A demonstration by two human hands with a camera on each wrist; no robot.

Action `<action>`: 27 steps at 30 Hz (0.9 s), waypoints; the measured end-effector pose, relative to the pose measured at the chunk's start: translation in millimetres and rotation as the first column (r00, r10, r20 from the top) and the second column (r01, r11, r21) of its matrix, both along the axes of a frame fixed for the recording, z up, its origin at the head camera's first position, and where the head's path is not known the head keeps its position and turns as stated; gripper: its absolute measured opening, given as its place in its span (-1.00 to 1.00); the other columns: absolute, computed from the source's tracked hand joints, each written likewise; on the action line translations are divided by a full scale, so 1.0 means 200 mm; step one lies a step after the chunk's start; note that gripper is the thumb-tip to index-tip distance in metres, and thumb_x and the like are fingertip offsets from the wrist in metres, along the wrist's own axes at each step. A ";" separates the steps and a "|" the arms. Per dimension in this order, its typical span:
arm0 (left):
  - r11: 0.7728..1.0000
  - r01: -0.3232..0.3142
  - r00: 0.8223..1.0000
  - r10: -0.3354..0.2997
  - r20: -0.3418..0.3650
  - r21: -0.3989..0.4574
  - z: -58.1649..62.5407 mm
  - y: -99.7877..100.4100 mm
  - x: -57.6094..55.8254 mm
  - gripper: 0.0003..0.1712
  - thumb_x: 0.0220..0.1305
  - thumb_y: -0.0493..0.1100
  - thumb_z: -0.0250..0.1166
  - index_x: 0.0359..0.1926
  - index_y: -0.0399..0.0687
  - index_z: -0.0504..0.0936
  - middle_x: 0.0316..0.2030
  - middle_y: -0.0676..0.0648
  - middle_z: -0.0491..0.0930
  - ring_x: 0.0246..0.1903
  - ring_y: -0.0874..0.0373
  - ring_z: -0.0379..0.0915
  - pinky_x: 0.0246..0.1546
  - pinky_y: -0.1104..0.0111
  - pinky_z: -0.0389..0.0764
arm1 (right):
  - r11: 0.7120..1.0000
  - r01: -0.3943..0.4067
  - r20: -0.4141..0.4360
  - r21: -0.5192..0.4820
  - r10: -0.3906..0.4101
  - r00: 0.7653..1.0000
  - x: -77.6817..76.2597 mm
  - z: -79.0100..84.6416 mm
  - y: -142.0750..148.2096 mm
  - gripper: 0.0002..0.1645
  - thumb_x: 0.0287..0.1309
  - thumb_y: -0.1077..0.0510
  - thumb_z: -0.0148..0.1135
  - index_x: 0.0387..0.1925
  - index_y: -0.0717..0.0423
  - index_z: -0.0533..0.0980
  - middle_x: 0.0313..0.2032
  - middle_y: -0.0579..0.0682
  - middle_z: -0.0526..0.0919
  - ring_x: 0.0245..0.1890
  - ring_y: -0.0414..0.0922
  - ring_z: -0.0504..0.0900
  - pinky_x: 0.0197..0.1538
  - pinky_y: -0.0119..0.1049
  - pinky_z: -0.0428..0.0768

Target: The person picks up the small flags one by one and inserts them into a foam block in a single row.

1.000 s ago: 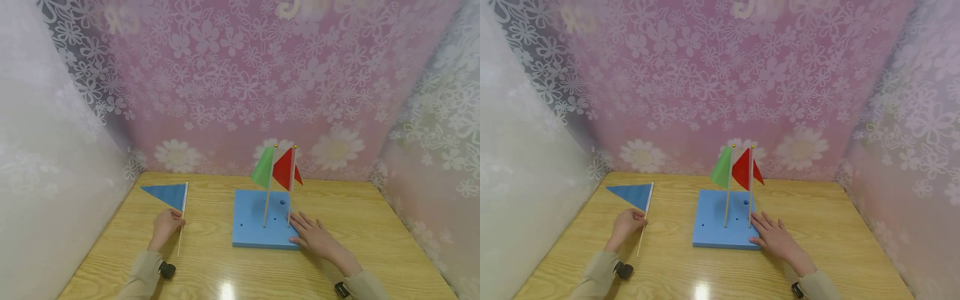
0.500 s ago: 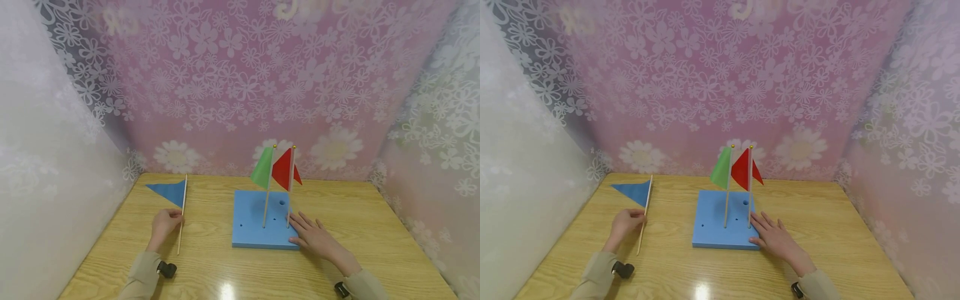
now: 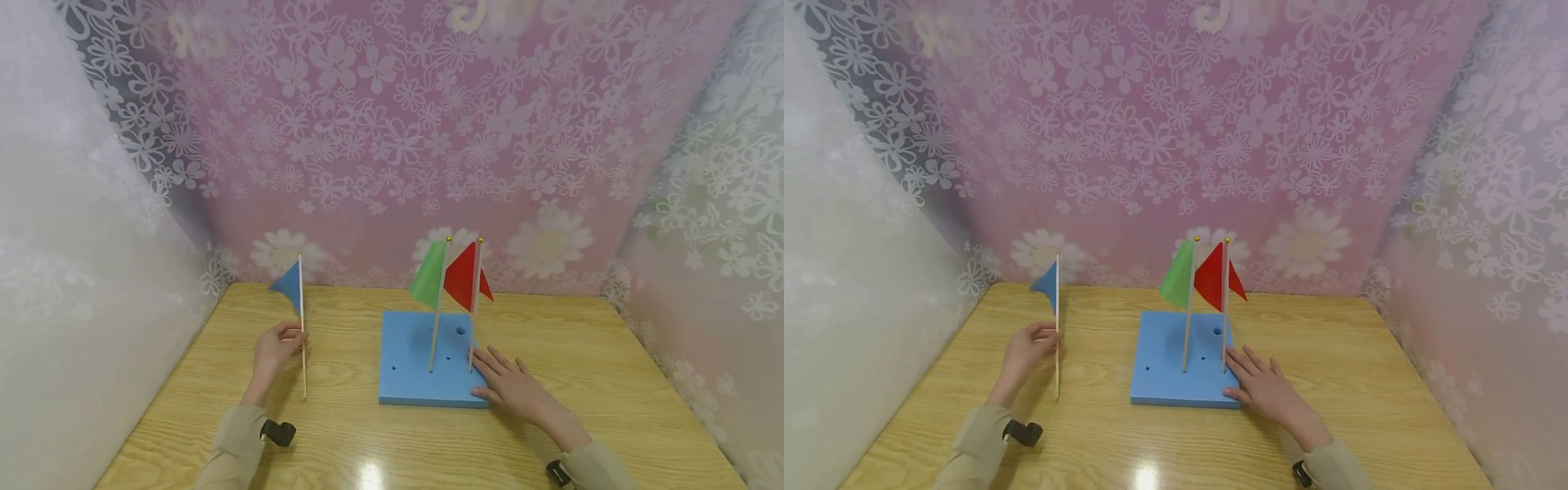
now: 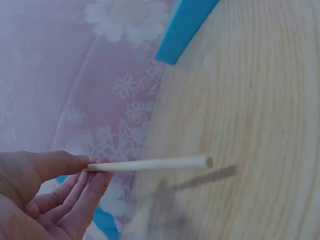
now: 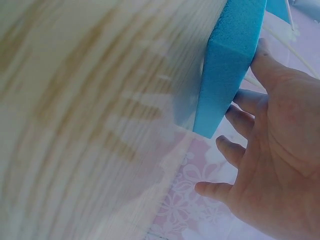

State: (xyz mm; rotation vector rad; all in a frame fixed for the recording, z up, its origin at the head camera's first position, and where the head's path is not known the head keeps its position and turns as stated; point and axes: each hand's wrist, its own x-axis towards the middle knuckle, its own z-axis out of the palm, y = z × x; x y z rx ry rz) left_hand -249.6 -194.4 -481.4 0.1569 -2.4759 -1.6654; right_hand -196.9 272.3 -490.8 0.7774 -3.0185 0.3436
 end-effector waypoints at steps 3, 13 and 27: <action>0.998 0.010 0.999 -0.008 -0.032 0.062 0.02 0.04 -0.02 -0.63 0.36 -0.32 0.34 0.13 -0.43 0.58 -0.04 -0.39 0.69 -0.18 -0.15 0.74 -0.19 0.20 0.76 | 1.000 -0.005 -0.006 -0.005 0.005 1.000 0.00 0.00 0.00 -0.15 0.42 -0.25 0.11 0.54 0.09 0.22 0.51 0.13 0.25 0.51 0.25 0.15 0.30 0.56 0.13; 0.979 0.051 0.992 -0.028 -0.122 0.196 0.09 0.21 -0.05 -0.65 0.33 -0.38 0.35 0.11 -0.40 0.60 -0.08 -0.40 0.68 -0.17 -0.16 0.73 -0.21 0.25 0.77 | 1.000 -0.008 -0.012 -0.002 0.008 1.000 0.01 0.01 0.00 -0.16 0.43 -0.24 0.10 0.53 0.10 0.22 0.50 0.13 0.26 0.50 0.25 0.16 0.29 0.55 0.16; 0.943 0.179 0.947 -0.088 -0.308 0.279 0.19 0.50 -0.06 -0.62 0.29 -0.30 0.42 0.09 -0.36 0.61 -0.09 -0.33 0.68 -0.16 -0.20 0.69 -0.19 0.19 0.76 | 1.000 -0.013 -0.022 0.016 0.013 1.000 0.00 0.01 0.00 -0.16 0.42 -0.25 0.11 0.52 0.10 0.24 0.50 0.13 0.26 0.49 0.25 0.18 0.29 0.55 0.17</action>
